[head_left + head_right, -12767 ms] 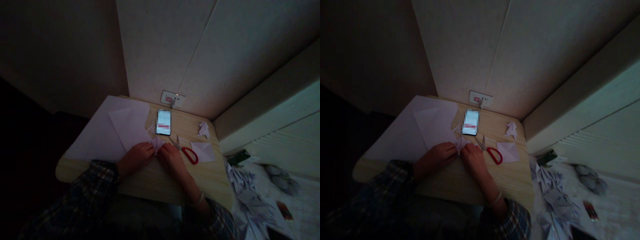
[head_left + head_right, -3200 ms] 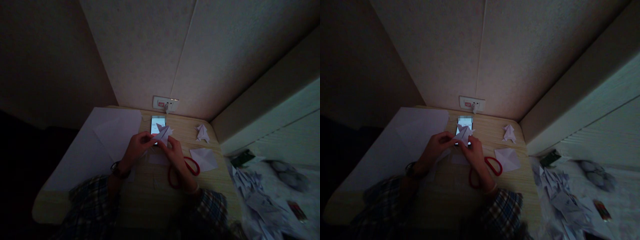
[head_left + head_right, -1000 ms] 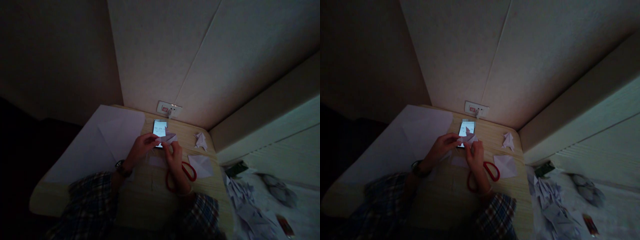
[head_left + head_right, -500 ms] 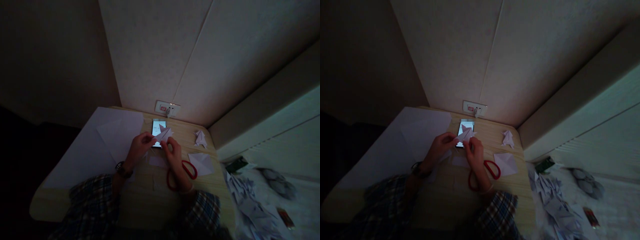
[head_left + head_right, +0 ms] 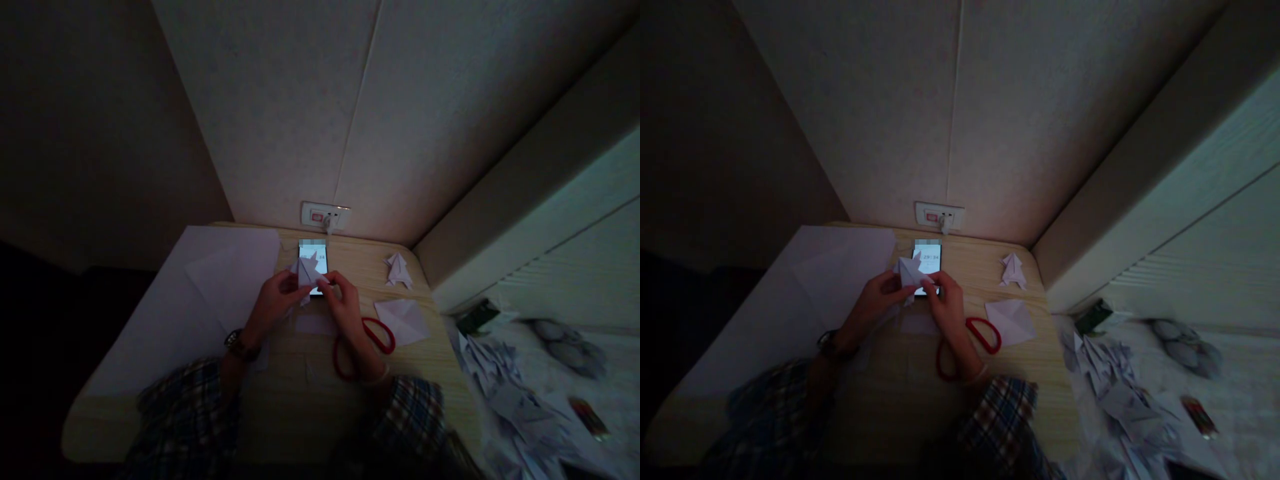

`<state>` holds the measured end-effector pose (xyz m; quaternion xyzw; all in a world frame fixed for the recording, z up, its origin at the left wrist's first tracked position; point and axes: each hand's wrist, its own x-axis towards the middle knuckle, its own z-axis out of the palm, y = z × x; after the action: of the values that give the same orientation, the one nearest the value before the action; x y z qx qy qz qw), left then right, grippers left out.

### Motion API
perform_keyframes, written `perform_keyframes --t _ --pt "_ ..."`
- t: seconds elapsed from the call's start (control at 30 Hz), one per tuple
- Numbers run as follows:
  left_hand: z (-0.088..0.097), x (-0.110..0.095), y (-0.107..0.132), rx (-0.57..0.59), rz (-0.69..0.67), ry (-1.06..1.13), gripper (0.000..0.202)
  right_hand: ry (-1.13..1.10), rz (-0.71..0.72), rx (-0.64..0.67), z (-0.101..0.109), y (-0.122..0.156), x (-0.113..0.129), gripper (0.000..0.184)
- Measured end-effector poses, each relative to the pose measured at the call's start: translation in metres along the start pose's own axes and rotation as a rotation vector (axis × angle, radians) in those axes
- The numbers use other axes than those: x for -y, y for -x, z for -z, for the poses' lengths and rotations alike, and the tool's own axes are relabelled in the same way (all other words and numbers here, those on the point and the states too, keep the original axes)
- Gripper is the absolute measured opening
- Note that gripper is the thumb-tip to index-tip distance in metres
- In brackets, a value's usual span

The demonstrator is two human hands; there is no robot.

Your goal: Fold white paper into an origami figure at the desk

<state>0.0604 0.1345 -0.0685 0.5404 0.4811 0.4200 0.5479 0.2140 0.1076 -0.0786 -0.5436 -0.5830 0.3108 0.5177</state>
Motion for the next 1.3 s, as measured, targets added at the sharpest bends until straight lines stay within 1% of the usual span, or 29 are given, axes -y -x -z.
perform_keyframes --t 0.1,0.2,0.4,0.57,0.63,0.77,0.97,1.17,1.3 --pt "-0.0003 -0.0039 0.0019 0.025 0.007 0.002 0.038 -0.002 -0.012 -0.012 -0.0001 0.0003 -0.0007 0.025" --pt "0.0004 -0.0049 0.003 0.016 0.009 0.011 0.034 0.001 -0.032 0.0 -0.0002 0.0009 -0.0015 0.027" --pt "0.0005 -0.0042 0.0014 -0.043 -0.01 0.013 0.037 -0.001 -0.045 0.019 0.0004 0.0002 -0.0012 0.021" --pt "0.0004 -0.0025 0.0015 -0.026 -0.025 -0.047 0.043 -0.034 -0.038 -0.006 0.0015 -0.0015 -0.0036 0.017" --pt "0.0009 0.0003 0.0011 -0.025 -0.031 -0.071 0.044 -0.04 -0.036 -0.006 0.002 -0.0019 -0.0048 0.018" --pt "0.0019 0.0039 -0.0007 -0.036 -0.044 -0.103 0.042 -0.033 -0.027 0.021 0.0013 -0.0027 -0.0043 0.017" --pt "0.002 0.003 -0.0013 -0.052 -0.054 -0.096 0.038 -0.012 0.001 0.051 -0.0002 -0.001 -0.0021 0.017" --pt "0.0018 0.0034 -0.001 -0.012 -0.067 -0.115 0.036 -0.013 0.011 0.02 -0.0013 0.001 -0.0026 0.019" --pt "0.0023 0.004 -0.0013 -0.043 -0.098 -0.169 0.03 -0.009 0.019 0.031 -0.0029 -0.0005 -0.0033 0.017"
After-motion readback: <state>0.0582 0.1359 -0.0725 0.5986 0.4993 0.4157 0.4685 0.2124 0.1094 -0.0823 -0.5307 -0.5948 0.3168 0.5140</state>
